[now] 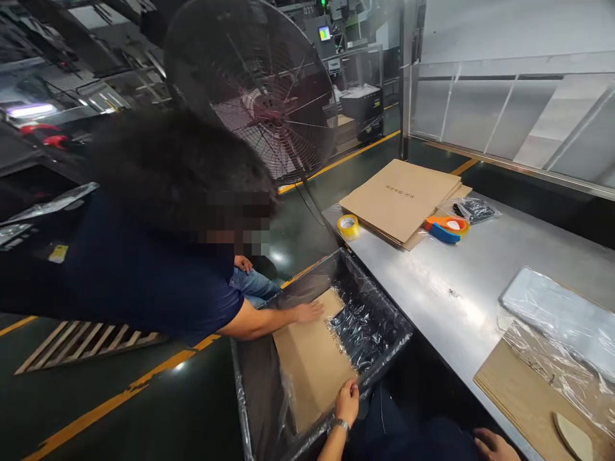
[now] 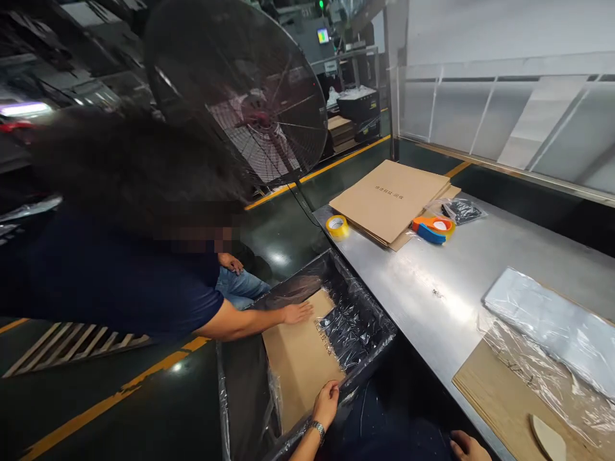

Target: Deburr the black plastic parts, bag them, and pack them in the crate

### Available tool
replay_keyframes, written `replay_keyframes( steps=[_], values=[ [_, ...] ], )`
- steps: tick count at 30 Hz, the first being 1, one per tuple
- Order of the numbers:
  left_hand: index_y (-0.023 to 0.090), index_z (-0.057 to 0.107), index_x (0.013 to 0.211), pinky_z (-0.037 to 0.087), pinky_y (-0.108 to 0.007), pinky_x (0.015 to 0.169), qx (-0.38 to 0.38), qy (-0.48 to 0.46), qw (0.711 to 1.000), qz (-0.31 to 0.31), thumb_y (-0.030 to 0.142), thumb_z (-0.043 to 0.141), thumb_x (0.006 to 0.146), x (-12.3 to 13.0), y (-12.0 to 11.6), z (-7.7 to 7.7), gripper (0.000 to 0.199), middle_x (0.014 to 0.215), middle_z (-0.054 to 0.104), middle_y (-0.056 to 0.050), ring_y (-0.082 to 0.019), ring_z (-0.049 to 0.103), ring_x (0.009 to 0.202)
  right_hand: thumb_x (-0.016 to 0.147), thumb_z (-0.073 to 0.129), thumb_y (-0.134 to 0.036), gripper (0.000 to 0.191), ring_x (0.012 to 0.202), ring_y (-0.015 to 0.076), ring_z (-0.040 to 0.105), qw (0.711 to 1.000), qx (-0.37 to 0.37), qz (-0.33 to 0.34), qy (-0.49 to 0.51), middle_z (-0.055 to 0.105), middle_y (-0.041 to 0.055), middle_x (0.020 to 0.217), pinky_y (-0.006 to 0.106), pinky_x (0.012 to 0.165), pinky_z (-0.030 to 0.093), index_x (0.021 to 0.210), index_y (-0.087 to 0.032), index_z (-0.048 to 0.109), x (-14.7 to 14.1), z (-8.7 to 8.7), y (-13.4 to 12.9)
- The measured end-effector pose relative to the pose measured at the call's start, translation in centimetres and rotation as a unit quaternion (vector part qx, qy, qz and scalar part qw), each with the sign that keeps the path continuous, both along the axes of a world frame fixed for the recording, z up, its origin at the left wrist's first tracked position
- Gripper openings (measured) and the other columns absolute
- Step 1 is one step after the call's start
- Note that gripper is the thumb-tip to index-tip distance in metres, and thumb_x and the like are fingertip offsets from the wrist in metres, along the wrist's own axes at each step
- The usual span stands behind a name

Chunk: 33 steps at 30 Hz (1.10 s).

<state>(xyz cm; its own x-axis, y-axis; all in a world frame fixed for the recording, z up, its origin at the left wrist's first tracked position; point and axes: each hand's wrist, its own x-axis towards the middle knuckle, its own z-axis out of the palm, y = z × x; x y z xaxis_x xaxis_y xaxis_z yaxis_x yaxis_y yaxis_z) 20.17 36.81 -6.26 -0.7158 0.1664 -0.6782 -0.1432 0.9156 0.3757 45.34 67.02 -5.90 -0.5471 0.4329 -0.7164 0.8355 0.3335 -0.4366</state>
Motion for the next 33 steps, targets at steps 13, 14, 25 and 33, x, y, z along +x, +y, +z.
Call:
replay_keyframes(
  steps=[13,14,25,33],
  values=[
    [0.015,0.059,0.092,0.044,-0.037,0.083,-0.157,-0.068,0.985,0.030,0.031,0.046,0.085,-1.0,-9.4,-2.2,0.021,0.092,0.063,-0.005,-0.017,0.058,0.089,0.075,0.040,-0.026,0.035,0.092,0.0213,0.060,0.980,0.058,0.178,0.068,0.066,0.0076,0.096,0.027,0.081,0.046,0.099,-0.015,0.063,-12.3,-1.1,-2.8],
    [0.015,0.059,0.092,0.044,-0.036,0.083,-0.160,-0.074,0.984,0.032,0.031,0.045,0.085,-0.9,-9.7,-2.3,0.022,0.092,0.063,-0.005,-0.016,0.058,0.088,0.075,0.040,-0.026,0.035,0.091,0.0218,0.060,0.977,0.073,0.185,0.072,0.066,0.0081,0.093,0.027,0.081,0.046,0.099,-0.014,0.063,-12.6,-0.9,-2.8],
    [0.015,0.058,0.095,0.042,-0.038,0.084,-0.142,-0.086,0.984,0.064,0.036,0.043,0.086,-0.6,-9.9,-3.0,0.028,0.094,0.063,-0.005,-0.017,0.057,0.091,0.078,0.033,-0.023,0.039,0.091,0.0279,0.054,0.922,0.297,0.208,0.135,0.059,0.0172,0.098,0.039,0.086,0.041,0.104,-0.006,0.057,-19.5,2.1,3.4],
    [0.015,0.057,0.097,0.040,-0.037,0.086,-0.147,-0.090,0.983,0.068,0.037,0.041,0.086,-0.6,-9.9,-2.6,0.029,0.097,0.063,-0.006,-0.018,0.057,0.093,0.086,0.031,-0.039,0.054,0.116,0.0407,0.030,0.883,0.441,0.129,0.097,0.033,0.0302,0.123,0.050,0.088,0.031,0.120,0.002,0.041,-26.0,1.8,3.8]
  ],
)
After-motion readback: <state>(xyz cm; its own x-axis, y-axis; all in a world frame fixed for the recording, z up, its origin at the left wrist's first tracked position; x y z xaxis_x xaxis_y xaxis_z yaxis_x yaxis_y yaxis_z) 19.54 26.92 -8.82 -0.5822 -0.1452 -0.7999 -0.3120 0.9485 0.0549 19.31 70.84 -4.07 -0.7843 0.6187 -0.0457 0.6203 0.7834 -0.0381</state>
